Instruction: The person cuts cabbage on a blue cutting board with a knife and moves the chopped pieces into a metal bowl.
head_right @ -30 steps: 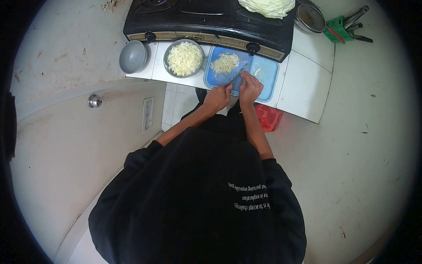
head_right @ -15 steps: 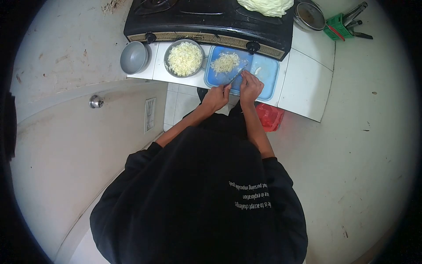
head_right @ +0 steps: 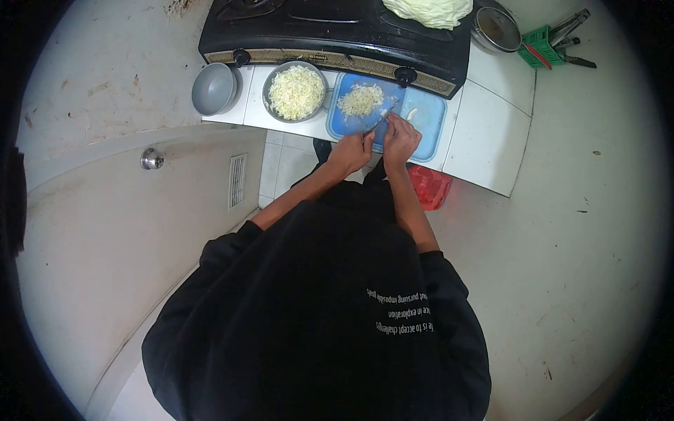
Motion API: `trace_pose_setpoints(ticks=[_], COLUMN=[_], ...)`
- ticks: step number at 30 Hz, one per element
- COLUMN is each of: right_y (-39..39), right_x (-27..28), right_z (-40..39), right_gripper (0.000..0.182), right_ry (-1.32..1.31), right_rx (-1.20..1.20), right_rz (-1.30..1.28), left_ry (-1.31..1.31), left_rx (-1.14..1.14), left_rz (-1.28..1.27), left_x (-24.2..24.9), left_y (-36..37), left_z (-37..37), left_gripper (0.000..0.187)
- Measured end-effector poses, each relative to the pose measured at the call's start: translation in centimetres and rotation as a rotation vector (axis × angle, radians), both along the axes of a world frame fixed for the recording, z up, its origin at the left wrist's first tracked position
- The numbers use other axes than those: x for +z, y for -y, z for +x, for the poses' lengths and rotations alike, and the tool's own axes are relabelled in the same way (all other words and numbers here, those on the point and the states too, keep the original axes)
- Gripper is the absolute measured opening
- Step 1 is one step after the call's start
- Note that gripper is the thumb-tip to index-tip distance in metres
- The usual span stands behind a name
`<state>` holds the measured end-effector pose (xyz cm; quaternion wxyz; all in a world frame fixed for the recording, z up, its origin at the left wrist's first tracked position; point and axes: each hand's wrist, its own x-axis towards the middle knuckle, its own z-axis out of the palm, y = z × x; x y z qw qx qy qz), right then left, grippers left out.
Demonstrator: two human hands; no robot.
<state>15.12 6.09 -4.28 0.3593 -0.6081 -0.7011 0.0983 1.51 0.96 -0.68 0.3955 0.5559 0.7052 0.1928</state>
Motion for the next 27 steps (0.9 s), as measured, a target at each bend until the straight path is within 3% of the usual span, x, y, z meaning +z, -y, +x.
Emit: trace_pose_setpoints(ticks=[9,21,27], right_y=[-0.1,0.1,0.1], right_x=[-0.1,0.0,0.1], right_z=[0.1,0.0,-0.2], right_gripper=[0.011,0.01,0.01], right_ry=[-0.005,-0.038,-0.026], right_rx=[0.001,-0.022,-0.01], right_rz=[-0.018,-0.03,-0.026], left_ry=[-0.041,-0.167,-0.235], left_rx=[0.025,-0.035,-0.039], left_rz=[0.03,-0.127,0.024], left_x=[0.2,1.0,0.2], left_y=[0.7,1.2,0.4], left_z=[-0.1,-0.9,-0.4], left_gripper=[0.054,0.051,0.047])
